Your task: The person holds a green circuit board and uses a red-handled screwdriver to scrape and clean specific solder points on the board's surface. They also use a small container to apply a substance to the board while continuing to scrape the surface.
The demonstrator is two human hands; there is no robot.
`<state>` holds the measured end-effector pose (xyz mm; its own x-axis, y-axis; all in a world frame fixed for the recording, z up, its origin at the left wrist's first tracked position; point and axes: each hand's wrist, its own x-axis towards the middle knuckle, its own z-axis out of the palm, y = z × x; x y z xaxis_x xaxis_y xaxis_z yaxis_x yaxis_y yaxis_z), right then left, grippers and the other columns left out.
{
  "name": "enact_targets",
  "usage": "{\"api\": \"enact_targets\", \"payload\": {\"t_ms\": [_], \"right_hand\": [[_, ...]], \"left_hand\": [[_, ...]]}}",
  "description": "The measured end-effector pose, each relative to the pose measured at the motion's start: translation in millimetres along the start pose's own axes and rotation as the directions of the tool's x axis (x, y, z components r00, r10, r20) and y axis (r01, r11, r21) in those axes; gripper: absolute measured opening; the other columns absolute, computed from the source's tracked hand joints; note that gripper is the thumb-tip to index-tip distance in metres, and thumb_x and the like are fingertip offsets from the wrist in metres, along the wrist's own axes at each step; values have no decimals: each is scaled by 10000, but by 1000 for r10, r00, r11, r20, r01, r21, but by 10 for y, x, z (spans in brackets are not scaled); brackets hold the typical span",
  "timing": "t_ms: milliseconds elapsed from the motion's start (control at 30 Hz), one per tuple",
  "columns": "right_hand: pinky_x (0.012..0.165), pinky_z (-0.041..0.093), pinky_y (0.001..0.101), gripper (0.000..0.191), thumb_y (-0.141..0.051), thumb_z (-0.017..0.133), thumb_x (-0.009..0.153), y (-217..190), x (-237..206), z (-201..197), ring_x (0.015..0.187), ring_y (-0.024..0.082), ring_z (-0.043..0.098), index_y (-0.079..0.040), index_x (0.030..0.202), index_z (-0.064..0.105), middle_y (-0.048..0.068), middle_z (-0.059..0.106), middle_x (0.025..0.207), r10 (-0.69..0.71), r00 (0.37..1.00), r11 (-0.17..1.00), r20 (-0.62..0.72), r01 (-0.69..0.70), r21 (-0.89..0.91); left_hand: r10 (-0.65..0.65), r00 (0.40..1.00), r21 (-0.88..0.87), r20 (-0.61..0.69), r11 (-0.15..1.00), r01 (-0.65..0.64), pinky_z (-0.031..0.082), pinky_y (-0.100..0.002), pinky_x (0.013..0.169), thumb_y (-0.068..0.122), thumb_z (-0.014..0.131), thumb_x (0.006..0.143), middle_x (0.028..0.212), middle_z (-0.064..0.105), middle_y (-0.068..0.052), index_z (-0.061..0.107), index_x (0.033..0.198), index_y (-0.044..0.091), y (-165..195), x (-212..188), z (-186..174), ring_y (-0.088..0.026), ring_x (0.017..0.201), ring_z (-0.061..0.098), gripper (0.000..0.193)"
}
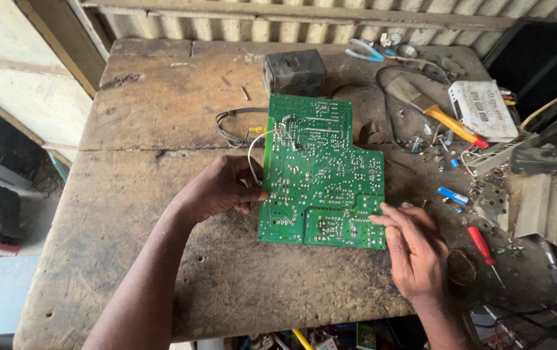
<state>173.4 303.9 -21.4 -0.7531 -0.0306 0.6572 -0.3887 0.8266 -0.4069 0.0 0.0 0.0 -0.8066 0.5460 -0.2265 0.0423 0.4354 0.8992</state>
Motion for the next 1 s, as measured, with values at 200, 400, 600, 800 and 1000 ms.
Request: {"api": "enact_targets", "payload": {"t_ms": [200, 400, 600, 800, 1000], "right_hand": [[1074, 489, 438, 280, -72, 534, 1031, -20, 22, -39, 1064, 289, 671, 45, 1255, 654, 88, 778, 1058, -3, 1000, 1000, -6, 4, 30], [1071, 484, 441, 284, -57, 541, 1026, -24, 22, -62, 1053, 289, 667, 46, 1268, 647, 92, 780, 1065, -13, 1000, 1000, 2, 13, 17], [966, 516, 396, 284, -59, 550, 1030, -64, 1, -62, 1055, 305, 661, 40, 1278, 646, 101, 780, 1082, 61, 998, 995, 21, -62, 74], [1030, 496, 424, 270, -58, 555, 1050, -65, -1, -77, 1024, 284, 662, 38, 1289, 634, 105, 772, 1077, -23, 1000, 999, 16, 22, 31], [972, 505, 395, 275, -72, 563, 1058, -50, -22, -53, 1011, 281, 654, 41, 1298, 635, 103, 775, 1079, 13, 1000, 999, 23, -14, 44]], "left_hand": [[8, 1000, -84, 24, 996, -6, 584, -259, 539, 137, 841, 806, 765, 703, -26, 707, 1000, 31, -85, 53, 5, -90, 594, 650, 259], [18, 1000, -39, -3, 999, -18, 605, -255, 556, 148, 837, 810, 772, 720, -30, 716, 976, 38, -94, 59, 24, -87, 620, 671, 232], [-5, 1000, 1, -30, 1000, 5, 632, -254, 583, 176, 827, 823, 783, 722, -8, 714, 980, 62, -92, 49, 46, -69, 658, 687, 225], [-18, 1000, 44, -25, 999, 19, 593, -276, 573, 193, 832, 826, 772, 742, -30, 717, 973, 55, -70, 18, 42, -100, 624, 683, 232], [0, 999, 51, -32, 999, 1, 602, -261, 576, 200, 816, 834, 810, 755, -16, 709, 1000, 86, -24, -4, 48, -88, 633, 682, 228]]}}
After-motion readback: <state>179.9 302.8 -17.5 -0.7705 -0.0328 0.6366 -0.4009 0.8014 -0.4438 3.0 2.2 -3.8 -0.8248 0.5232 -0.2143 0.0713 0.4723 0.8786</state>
